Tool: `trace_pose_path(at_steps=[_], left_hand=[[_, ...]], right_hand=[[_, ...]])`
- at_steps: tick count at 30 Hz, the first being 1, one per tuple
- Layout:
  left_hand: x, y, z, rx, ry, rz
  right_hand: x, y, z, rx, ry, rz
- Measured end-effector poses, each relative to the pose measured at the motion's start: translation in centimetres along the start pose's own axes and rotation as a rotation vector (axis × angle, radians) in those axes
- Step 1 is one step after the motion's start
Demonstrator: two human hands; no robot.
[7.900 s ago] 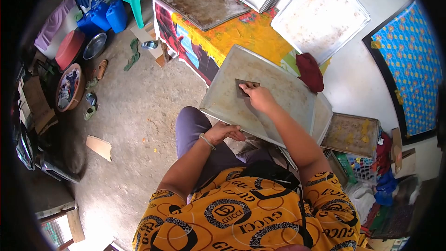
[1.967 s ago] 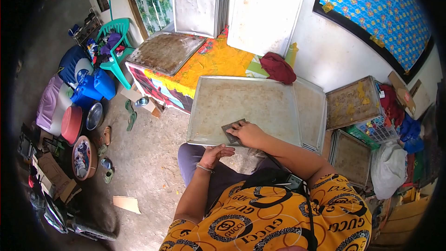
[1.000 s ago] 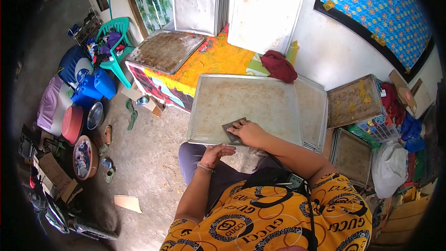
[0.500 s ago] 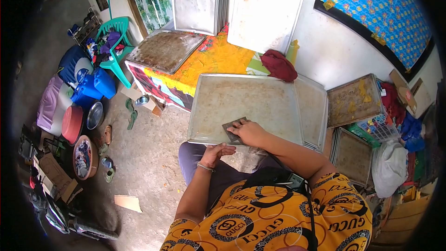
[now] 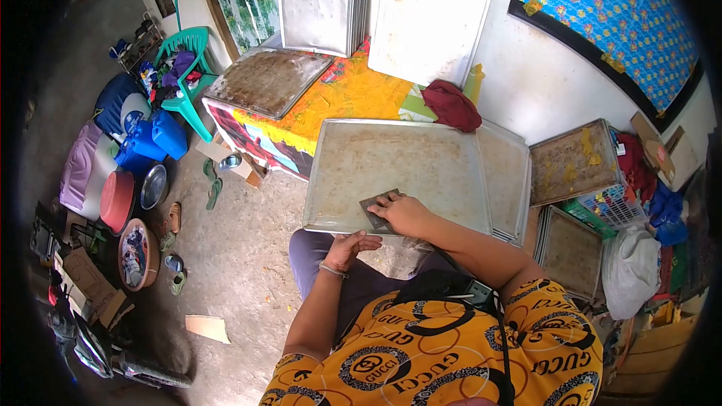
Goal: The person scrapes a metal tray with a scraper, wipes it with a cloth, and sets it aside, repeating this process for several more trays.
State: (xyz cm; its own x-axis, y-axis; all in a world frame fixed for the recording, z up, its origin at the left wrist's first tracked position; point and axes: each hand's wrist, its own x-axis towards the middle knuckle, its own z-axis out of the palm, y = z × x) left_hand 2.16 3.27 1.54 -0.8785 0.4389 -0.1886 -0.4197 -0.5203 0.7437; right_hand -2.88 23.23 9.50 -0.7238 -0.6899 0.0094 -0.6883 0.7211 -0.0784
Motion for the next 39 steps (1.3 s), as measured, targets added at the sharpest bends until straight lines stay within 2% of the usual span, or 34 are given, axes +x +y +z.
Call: trace_pose_path(at_steps=[39], left_hand=[[0.15, -0.01, -0.16, 0.013, -0.007, -0.006]], right_hand=[[0.21, -0.28, -0.64, -0.010, -0.019, 0.006]])
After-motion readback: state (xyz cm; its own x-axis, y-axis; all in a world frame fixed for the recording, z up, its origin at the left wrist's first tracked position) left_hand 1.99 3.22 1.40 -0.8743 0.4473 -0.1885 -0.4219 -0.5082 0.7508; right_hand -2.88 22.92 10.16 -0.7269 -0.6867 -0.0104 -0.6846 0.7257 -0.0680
